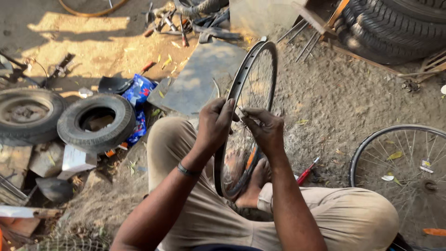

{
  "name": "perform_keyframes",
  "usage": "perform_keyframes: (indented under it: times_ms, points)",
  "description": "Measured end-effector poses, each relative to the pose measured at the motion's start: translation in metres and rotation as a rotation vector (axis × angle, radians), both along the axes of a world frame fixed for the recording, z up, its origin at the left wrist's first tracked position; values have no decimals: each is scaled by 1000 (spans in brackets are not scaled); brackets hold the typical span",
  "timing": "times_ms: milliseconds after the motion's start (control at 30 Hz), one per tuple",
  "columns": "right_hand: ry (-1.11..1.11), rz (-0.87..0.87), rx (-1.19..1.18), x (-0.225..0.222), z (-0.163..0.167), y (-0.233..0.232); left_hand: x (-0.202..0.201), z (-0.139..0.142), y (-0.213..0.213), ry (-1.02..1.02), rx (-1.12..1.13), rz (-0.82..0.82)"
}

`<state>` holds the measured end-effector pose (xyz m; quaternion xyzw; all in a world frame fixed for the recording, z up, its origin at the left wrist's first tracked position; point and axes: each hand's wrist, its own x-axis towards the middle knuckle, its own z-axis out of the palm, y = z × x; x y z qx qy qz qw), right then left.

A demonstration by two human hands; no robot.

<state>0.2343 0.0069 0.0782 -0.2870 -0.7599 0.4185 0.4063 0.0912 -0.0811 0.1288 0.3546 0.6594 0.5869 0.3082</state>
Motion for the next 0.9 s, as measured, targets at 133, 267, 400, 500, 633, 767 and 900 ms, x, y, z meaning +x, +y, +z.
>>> perform_keyframes:
  times_ms: [133, 267, 400, 500, 633, 767, 900]
  points:
    - [-58, 3, -64, -6, -10, -4, 1, -12, -9, 343, 70, 119]
    - [75, 192, -105, -3, -15, -2, 1, -25, -17, 301, 208, 94]
    - [123, 213, -269, -13, -13, -1, -1, -22, -19, 273, 289, 32]
    - [259, 208, -398, -27, -16, -10, 2, -13, -25, 173, 183, 15]
    - [337, 217, -409, -26, -17, -10, 6, -5, -24, 108, 117, 24]
    - [331, 301, -372, -16, -18, -4, 3, -5, -21, 52, 147, -15]
    - [299, 250, -391, -23, -22, -4, -2, -8, -22, 70, 76, -2]
